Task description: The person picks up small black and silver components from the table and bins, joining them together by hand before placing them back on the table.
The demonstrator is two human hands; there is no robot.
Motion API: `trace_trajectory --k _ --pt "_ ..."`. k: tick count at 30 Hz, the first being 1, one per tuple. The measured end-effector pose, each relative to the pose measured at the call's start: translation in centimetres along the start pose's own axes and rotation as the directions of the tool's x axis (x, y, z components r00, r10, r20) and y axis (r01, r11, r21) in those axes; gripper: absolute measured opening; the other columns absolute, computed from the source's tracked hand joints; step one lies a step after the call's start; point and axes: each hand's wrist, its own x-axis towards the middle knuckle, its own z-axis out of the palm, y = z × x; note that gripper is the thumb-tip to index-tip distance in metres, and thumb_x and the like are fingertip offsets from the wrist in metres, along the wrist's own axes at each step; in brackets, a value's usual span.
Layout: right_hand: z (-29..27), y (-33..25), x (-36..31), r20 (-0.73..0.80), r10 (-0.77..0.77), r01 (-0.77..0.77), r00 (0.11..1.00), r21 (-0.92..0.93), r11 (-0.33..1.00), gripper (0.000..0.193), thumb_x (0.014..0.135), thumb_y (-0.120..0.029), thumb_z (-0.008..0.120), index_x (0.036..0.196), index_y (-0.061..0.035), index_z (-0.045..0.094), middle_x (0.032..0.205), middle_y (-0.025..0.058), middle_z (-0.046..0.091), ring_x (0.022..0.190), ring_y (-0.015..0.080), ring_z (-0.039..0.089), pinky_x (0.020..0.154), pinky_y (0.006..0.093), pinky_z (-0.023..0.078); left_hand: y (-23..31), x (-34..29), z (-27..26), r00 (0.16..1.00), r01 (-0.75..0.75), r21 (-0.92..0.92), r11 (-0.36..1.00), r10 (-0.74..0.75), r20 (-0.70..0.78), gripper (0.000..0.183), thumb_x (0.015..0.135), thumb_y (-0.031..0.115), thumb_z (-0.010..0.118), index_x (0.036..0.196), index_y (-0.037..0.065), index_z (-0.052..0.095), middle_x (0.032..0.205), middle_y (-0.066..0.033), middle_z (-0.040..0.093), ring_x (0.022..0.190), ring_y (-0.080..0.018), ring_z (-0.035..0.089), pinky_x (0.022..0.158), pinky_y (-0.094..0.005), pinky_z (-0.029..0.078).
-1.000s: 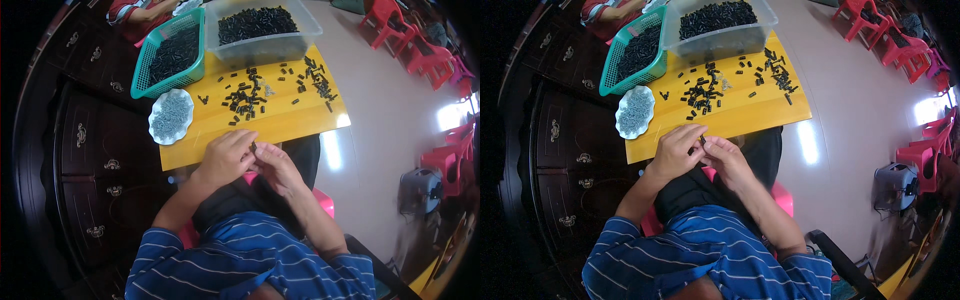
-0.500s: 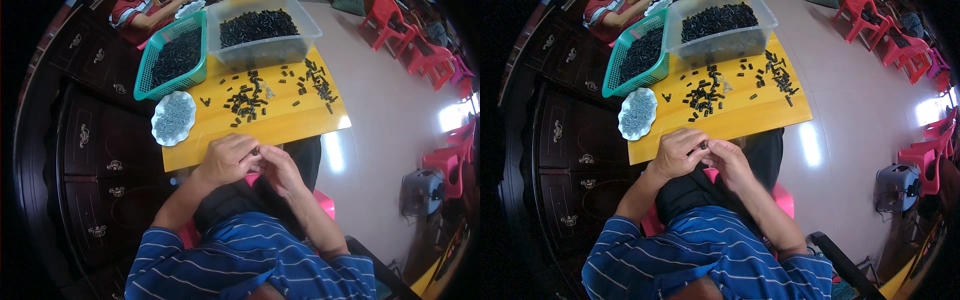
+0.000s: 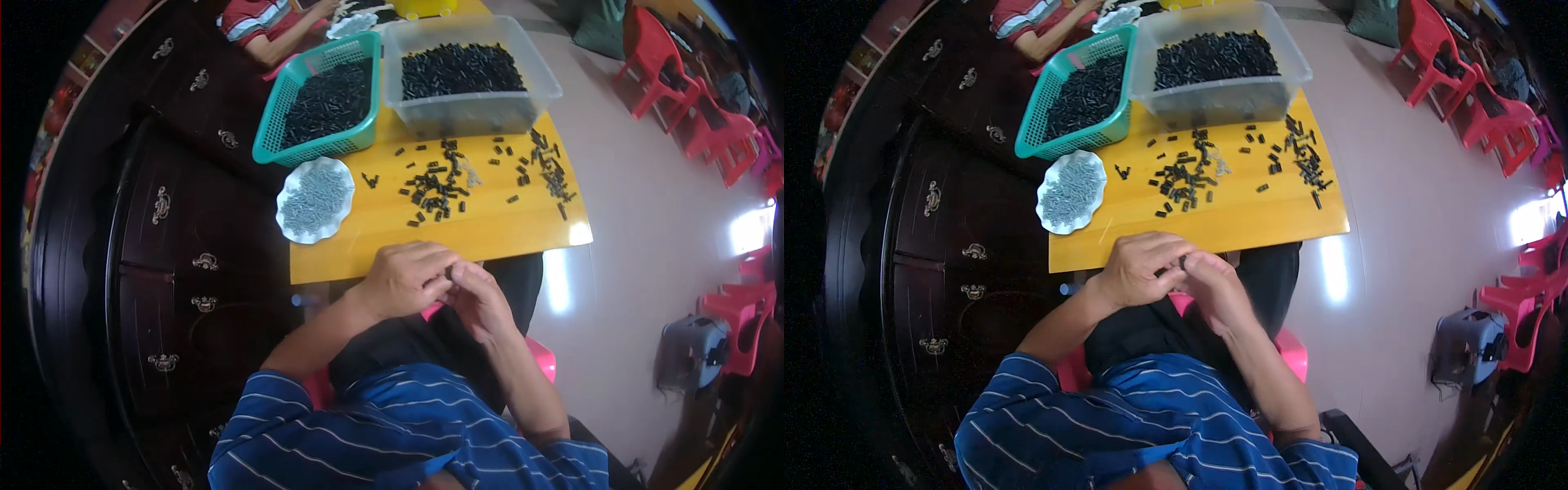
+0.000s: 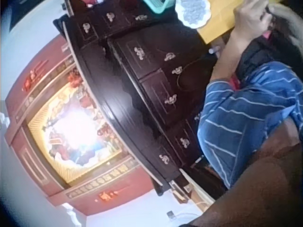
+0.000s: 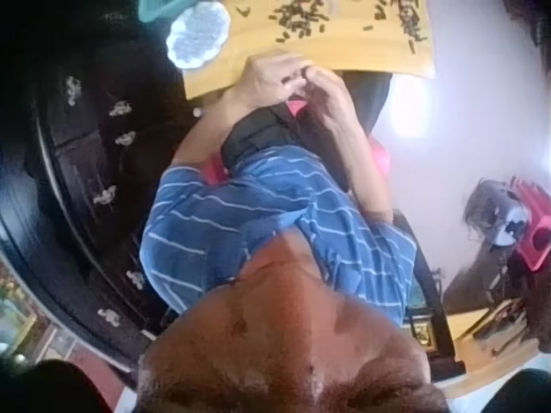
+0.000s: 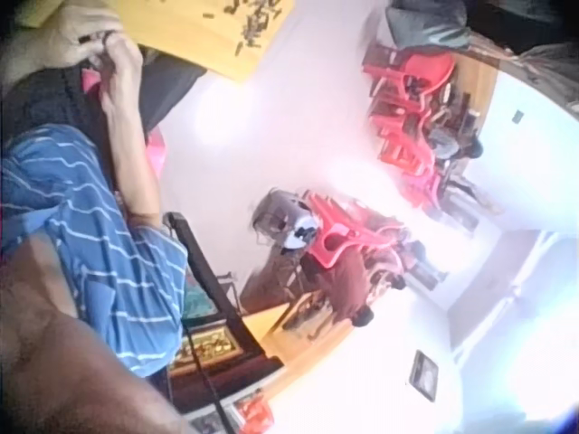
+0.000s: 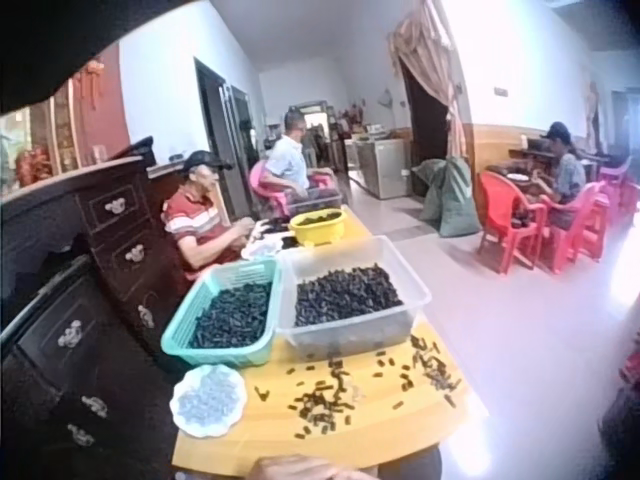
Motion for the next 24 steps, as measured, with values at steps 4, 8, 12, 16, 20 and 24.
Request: trace_trajectory --k 4,8,12,16,20,24 --pt "0.4 -0.1 0.1 -0.049 0.031 -0.033 0.998 -0.051 0.998 0.021 0.098 -0.023 0.063 0.108 -0.0045 0.066 0.106 0.0063 0.067 0.100 0.0189 0.066 0.096 0.0380 0.049 0.5 -0.5 -0.2 0.991 0.131 0.010 0.991 -0.132 0.022 0.035 0.074 0.009 0.077 0.108 0.009 0.070 0.091 -0.0082 0.071 0.080 -0.0277 0.071 0.070 -0.0384 0.057" --pt "1.0 -0.1 0.1 -0.044 -0.006 0.001 0.999 -0.122 0.993 0.027 0.099 -0.025 0.063 0.111 -0.0003 0.065 0.108 0.0069 0.066 0.099 0.0174 0.065 0.094 0.0356 0.049 0.5 -0.4 -1.1 0.996 0.046 -0.017 0.999 -0.044 0.075 0.038 0.077 0.008 0.080 0.113 0.007 0.071 0.095 -0.0098 0.071 0.081 -0.0259 0.071 0.071 -0.0350 0.057" --pt "0.1 0.6 0.1 -0.047 -0.001 -0.008 0.999 -0.188 0.982 0.033 0.099 -0.029 0.064 0.112 0.0017 0.065 0.108 0.0071 0.067 0.098 0.0164 0.064 0.091 0.0325 0.050 -0.6 -0.8 -1.9 0.992 0.050 -0.131 0.990 -0.034 0.125 0.034 0.077 0.008 0.079 0.111 0.008 0.072 0.097 -0.0093 0.071 0.082 -0.0245 0.071 0.072 -0.0351 0.057" --pt "0.6 0.6 0.0 -0.082 0.072 -0.091 0.994 -0.254 0.963 0.037 0.099 -0.031 0.067 0.116 0.0013 0.066 0.109 0.0095 0.070 0.097 0.0164 0.066 0.090 0.0302 0.051 -1.5 -1.1 -3.6 0.959 0.216 -0.233 0.948 -0.161 0.231 0.022 0.082 0.005 0.074 0.104 0.006 0.073 0.091 -0.0079 0.070 0.075 -0.0211 0.068 0.069 -0.0319 0.054" --pt "0.4 0.6 0.0 -0.060 0.116 -0.129 0.991 -0.295 0.947 0.033 0.099 -0.025 0.067 0.120 0.0014 0.066 0.111 0.0112 0.072 0.098 0.0167 0.067 0.092 0.0304 0.052 -4.4 0.3 -6.6 0.927 0.366 0.021 0.931 -0.366 0.077 0.017 0.086 0.001 0.068 0.103 0.003 0.070 0.087 -0.0085 0.070 0.072 -0.0182 0.066 0.065 -0.0301 0.051" --pt "0.6 1.2 0.1 -0.011 0.050 -0.051 0.999 -0.363 0.930 0.029 0.100 -0.020 0.065 0.119 0.0025 0.065 0.111 0.0107 0.071 0.099 0.0163 0.066 0.093 0.0303 0.051 -8.0 3.9 -10.9 0.914 0.320 0.330 0.888 -0.199 -0.353 0.032 0.088 -0.003 0.065 0.119 0.003 0.066 0.097 -0.0112 0.072 0.078 -0.0178 0.069 0.070 -0.0309 0.053"
